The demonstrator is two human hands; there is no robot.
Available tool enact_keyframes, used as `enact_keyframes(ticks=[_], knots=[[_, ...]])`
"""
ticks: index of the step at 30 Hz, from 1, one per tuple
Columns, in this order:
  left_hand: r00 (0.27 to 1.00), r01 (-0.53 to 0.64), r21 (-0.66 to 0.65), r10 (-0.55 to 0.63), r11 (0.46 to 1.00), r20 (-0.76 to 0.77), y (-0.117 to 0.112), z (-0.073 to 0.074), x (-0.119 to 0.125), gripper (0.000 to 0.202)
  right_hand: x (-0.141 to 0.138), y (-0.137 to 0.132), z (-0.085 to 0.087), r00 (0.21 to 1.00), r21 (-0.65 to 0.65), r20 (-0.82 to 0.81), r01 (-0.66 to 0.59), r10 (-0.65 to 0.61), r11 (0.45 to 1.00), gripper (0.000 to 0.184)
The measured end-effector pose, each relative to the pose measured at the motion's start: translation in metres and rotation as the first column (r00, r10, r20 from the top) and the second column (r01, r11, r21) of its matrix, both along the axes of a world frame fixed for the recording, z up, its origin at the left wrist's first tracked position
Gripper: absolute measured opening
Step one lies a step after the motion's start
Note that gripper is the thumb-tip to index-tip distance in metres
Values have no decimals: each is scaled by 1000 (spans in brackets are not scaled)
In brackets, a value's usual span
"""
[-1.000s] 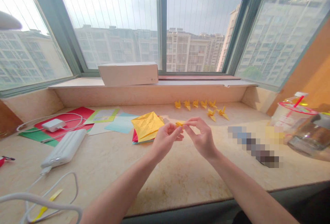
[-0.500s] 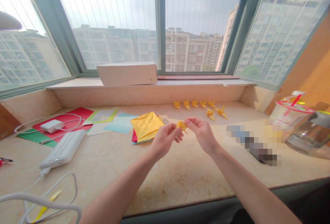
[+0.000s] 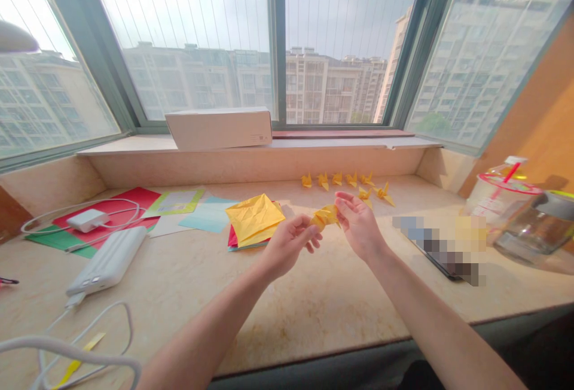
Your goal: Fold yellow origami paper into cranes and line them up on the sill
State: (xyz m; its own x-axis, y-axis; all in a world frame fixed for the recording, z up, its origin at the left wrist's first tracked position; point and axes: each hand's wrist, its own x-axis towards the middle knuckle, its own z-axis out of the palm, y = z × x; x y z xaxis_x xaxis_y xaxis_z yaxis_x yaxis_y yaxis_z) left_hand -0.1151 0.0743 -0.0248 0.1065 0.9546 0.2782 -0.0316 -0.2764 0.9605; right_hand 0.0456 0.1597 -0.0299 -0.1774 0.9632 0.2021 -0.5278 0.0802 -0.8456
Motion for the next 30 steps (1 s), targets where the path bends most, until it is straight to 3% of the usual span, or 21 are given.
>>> enact_keyframes(ticks=[8,18,30], knots=[[999,-1,-22,-1,1000,-54,-2,3,0,28,1,4,1,999,-35,-15,43,-44,998,39],[999,8,-40,-10,999,-39,-2,4,-1,30,5,11,-2,993,-19,97,69,-67,997,43],[998,49,-44,-50,998,-31,-2,1,-1,26,5,15,-6,997,-89,68,38,-32,995,41]])
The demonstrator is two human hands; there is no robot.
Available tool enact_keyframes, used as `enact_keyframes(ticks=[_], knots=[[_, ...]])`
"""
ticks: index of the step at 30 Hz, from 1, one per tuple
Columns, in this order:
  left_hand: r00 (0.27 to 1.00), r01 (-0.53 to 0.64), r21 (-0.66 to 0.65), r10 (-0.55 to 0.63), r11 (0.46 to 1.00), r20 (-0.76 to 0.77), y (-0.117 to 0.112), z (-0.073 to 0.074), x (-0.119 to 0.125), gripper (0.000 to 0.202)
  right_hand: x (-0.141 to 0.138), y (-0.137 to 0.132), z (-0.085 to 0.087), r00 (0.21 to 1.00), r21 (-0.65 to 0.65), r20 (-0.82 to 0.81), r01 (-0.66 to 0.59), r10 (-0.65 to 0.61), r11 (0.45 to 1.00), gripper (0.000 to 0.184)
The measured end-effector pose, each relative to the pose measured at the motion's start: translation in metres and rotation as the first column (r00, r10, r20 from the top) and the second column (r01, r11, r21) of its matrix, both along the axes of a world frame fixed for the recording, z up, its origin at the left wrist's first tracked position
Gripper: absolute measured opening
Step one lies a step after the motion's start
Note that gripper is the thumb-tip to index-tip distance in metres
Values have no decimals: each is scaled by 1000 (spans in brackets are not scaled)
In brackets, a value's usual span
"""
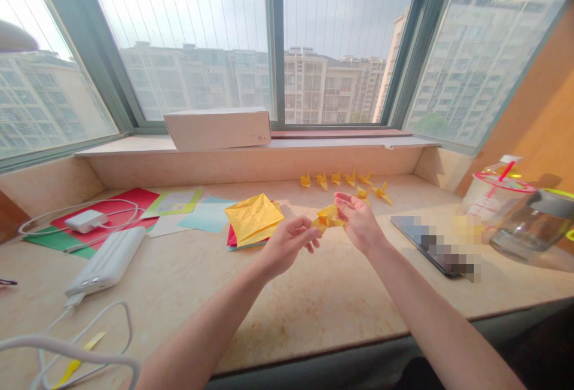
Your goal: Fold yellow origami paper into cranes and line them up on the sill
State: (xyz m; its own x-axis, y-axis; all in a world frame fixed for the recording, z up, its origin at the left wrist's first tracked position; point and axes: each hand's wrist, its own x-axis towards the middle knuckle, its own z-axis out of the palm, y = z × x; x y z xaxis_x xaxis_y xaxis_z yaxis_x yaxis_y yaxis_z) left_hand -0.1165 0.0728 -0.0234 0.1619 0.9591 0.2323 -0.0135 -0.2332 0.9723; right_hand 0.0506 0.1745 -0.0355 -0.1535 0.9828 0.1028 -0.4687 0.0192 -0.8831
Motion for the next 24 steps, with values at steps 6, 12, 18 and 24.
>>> enact_keyframes(ticks=[6,12,18,24], knots=[[988,-52,-41,57,998,140,2,2,-3,29,-1,-2,-3,997,6,58,-49,49,999,37],[908,-254,-92,270,963,322,7,3,-9,34,-1,-11,3,978,13,145,-155,152,988,37],[766,-421,-183,456,889,452,11,5,-14,36,-3,-18,7,943,46,198,-282,268,958,41],[840,-474,-74,476,878,261,7,2,-8,38,-8,-10,-3,988,90,111,98,-108,991,30]])
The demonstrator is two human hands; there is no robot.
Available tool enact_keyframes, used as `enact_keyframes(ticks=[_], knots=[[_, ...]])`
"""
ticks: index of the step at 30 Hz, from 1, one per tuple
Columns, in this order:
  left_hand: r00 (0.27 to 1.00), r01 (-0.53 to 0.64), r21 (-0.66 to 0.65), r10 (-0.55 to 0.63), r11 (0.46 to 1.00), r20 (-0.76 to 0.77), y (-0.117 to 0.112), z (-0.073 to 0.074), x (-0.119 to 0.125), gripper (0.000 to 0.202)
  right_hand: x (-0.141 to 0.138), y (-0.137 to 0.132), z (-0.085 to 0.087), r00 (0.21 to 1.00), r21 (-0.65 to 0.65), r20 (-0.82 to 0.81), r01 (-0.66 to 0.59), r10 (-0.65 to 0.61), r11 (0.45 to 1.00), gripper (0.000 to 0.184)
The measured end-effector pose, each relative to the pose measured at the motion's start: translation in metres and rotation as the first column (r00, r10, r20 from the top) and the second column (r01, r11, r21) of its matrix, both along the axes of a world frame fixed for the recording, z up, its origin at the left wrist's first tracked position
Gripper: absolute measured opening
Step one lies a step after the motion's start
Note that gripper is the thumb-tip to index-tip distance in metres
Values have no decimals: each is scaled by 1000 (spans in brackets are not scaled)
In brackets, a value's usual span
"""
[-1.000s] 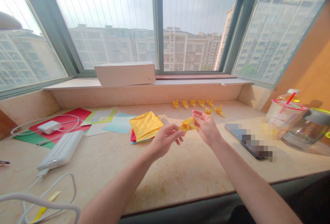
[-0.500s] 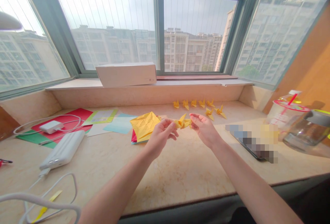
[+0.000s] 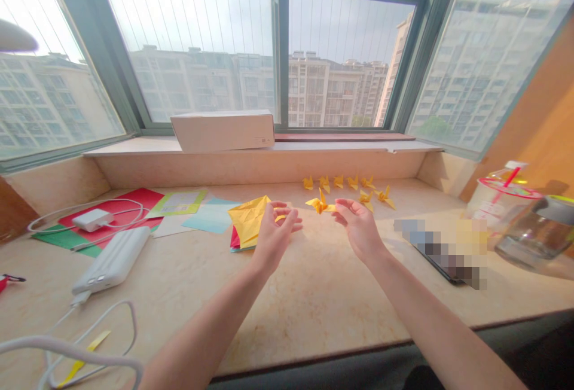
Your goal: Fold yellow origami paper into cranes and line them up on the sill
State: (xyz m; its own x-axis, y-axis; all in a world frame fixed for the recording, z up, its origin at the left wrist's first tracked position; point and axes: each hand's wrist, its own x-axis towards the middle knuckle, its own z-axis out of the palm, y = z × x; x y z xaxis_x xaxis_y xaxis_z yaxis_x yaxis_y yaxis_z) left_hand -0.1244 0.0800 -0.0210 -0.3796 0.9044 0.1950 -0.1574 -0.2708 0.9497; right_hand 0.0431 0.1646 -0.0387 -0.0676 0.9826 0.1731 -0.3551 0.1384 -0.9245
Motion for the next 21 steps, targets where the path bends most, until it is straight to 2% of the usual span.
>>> enact_keyframes(ticks=[2,4,8,15,17,21], knots=[[990,70,-11,-71,997,-123,-1,-4,4,41,-3,-2,-1,1000,1,-11,-22,22,1000,30],[976,98,-32,-103,995,-190,0,-9,7,44,-6,-7,0,995,-4,-7,-99,99,995,30],[974,41,-28,-46,999,-223,3,-14,3,46,-11,-18,2,958,3,48,-284,284,959,30],[951,33,-22,-38,999,-306,5,-10,-8,32,-8,-25,4,853,47,214,-496,476,867,33],[938,26,-19,-31,999,-345,6,-10,-8,30,-7,-24,5,851,70,253,-490,460,869,33],[916,30,1,-27,1000,-400,5,-11,-7,27,-6,-21,6,922,164,299,-305,248,938,38]])
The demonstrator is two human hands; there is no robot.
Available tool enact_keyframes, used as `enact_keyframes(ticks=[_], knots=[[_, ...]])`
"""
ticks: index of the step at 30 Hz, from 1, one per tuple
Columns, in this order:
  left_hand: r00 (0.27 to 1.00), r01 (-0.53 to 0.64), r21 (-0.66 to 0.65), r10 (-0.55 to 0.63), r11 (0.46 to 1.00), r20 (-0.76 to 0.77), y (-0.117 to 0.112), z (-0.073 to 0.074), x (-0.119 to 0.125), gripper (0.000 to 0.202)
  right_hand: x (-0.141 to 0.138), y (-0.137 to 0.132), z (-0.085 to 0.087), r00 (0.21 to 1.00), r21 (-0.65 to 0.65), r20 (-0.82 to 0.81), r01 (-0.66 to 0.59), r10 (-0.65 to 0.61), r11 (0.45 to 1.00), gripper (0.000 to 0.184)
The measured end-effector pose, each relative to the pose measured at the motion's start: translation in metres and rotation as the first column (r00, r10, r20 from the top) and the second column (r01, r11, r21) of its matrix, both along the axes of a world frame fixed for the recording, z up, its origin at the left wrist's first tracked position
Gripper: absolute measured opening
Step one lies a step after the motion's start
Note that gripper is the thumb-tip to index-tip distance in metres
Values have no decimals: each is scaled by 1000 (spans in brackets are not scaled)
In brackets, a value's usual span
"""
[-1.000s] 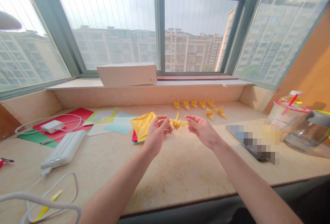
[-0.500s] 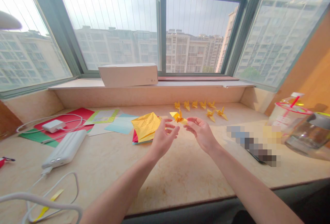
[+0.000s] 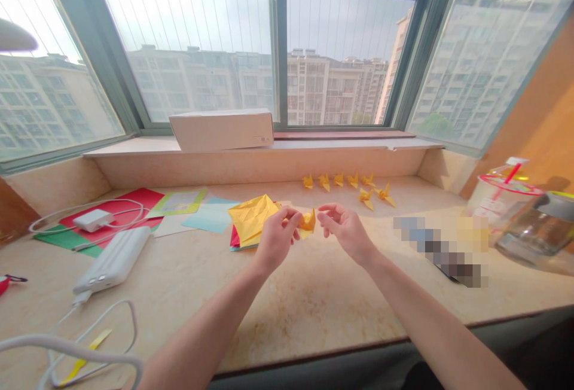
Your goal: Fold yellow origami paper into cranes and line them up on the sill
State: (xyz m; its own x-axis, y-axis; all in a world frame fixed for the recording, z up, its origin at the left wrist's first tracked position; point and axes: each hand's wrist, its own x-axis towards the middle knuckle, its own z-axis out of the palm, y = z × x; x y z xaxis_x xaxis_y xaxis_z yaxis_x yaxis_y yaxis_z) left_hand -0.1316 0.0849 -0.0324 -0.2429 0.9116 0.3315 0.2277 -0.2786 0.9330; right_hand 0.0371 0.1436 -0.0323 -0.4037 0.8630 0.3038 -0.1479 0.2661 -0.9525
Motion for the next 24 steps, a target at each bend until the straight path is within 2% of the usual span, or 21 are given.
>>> enact_keyframes(ticks=[2,5,10,14,17,19,21,24], knots=[[1000,20,15,-20,1000,-12,-1,0,1,27,-1,0,-1,1000,32,26,6,-7,999,41],[999,33,31,-33,999,-6,-2,1,2,27,-2,-1,-3,995,70,94,-23,16,997,34],[997,27,28,-29,999,74,-1,3,2,30,-4,-1,-5,994,91,80,63,-71,994,36],[992,13,20,-15,1000,128,-2,7,2,33,-3,-2,-4,995,112,65,67,-74,992,35],[986,12,-22,-9,1000,165,-5,10,4,40,-3,-3,-4,985,146,60,153,-163,978,33],[986,62,-110,-44,992,162,-7,11,6,45,-2,-4,-4,969,184,61,226,-241,956,32],[980,162,-220,-131,962,147,-8,12,8,50,-1,-4,-5,956,229,73,260,-283,938,31],[949,302,-260,-264,917,171,-10,10,10,48,-1,-5,-5,967,265,101,200,-233,943,32]])
